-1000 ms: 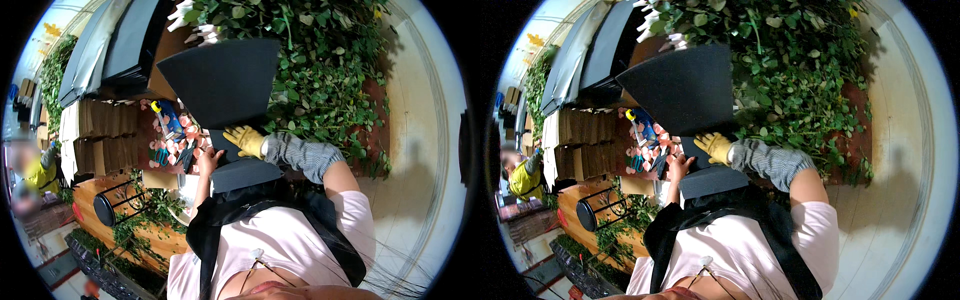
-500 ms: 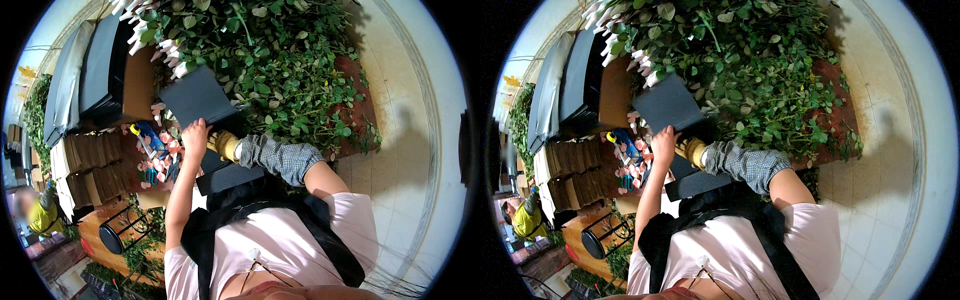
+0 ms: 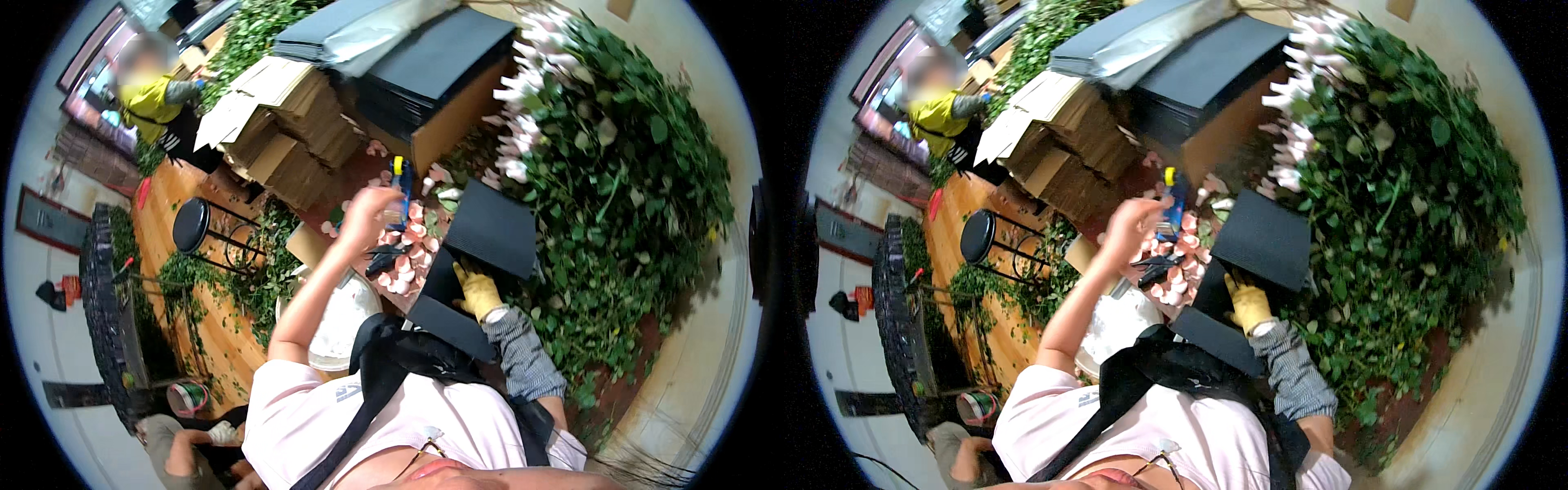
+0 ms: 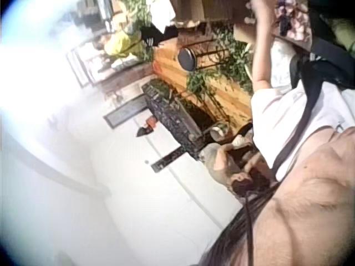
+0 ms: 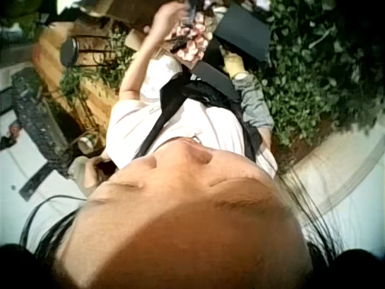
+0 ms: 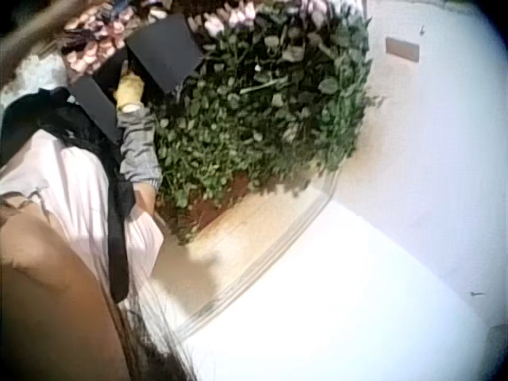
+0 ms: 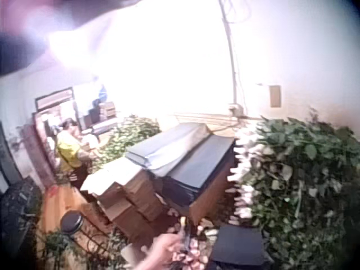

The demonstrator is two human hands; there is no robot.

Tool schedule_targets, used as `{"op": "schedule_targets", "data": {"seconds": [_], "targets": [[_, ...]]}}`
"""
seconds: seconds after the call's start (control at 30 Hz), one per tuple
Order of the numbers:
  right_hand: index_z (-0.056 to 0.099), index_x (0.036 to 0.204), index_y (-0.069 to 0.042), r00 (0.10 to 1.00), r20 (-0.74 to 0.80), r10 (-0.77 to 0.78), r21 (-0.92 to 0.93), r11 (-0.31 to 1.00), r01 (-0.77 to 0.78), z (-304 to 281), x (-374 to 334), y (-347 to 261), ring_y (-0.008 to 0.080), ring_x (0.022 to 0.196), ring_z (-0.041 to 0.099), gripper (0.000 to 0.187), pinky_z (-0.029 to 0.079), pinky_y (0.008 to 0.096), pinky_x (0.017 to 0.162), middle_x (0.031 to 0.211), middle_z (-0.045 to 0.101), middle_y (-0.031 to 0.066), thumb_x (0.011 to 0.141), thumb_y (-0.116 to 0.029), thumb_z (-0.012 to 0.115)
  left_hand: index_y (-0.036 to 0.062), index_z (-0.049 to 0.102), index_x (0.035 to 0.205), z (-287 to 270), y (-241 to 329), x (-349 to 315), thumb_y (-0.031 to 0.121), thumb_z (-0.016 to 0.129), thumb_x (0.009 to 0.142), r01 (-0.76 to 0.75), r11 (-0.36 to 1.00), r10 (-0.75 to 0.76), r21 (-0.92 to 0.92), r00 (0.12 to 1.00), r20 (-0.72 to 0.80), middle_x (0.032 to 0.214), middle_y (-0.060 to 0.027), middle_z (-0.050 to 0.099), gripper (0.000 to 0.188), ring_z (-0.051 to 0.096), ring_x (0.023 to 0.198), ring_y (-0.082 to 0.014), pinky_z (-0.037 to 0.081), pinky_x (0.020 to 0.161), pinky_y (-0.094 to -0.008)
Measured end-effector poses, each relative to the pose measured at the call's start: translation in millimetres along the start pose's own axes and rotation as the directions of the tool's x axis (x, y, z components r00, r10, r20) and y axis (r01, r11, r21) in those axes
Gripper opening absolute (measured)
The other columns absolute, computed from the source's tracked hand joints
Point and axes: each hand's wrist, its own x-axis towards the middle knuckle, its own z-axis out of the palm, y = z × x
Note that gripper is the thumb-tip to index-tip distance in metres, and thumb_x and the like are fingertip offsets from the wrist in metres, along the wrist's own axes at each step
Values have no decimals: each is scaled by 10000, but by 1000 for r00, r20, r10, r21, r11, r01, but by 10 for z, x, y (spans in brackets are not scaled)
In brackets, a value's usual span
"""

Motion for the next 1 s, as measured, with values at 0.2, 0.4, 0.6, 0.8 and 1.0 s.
{"op": "schedule_targets", "data": {"seconds": [0.2, 0.4, 0.6, 0.8, 1.0], "targets": [[214, 1573, -42, 999, 29, -25, 15, 1000, 25, -16, -54, 35, 302, 1141, 629, 1035, 528, 379, 937, 1314, 610, 171, 805, -465, 764, 1, 446, 1430, -1390, -1495, -96, 288, 664, 960, 519, 662, -292, 541, 843, -451, 1256, -220, 624, 592, 616, 1139, -343, 508, 958, -425], [218, 1577, -56, 999, 54, -5, 54, 999, 2, -46, -53, 38, 304, 1092, 645, 1027, 535, 378, 908, 1278, 625, 165, 811, -471, 762, -29, 503, 1384, -1152, -1965, -270, 33, 650, 837, 466, 277, -314, 840, 870, -379, 1385, -189, 563, 570, 572, 1251, -307, 468, 1040, -401], [227, 1575, -59, 999, -23, -33, 61, 998, 34, -7, -80, 54, 318, 1005, 659, 1032, 540, 402, 851, 1156, 662, 162, 796, -447, 782, 89, 662, 1085, -1303, -1730, -114, 54, 609, 856, 374, 220, -340, 901, 895, -288, 1043, -75, 690, 237, 687, 952, -236, 514, 843, -354], [245, 1576, -87, 997, -74, -26, 131, 991, 35, 46, -82, 136, 338, 925, 670, 1026, 544, 432, 802, 1102, 657, 203, 780, -404, 809, 91, 718, 1184, -1402, -1175, -190, 87, 612, 943, 445, 478, 22, 757, 855, -517, 1131, -133, 647, 263, 585, 1008, -307, 504, 868, -440], [187, 1601, -127, 992, 117, 53, 130, 989, -69, -80, -20, 40, 296, 1033, 663, 1000, 548, 410, 877, 1216, 642, 134, 828, -365, 776, 26, 718, 996, -479, -109, -661, 142, 653, 957, 755, 609, -589, -245, 637, 497, 865, 13, 658, 139, 621, 826, -76, 524, 752, -286]]}}
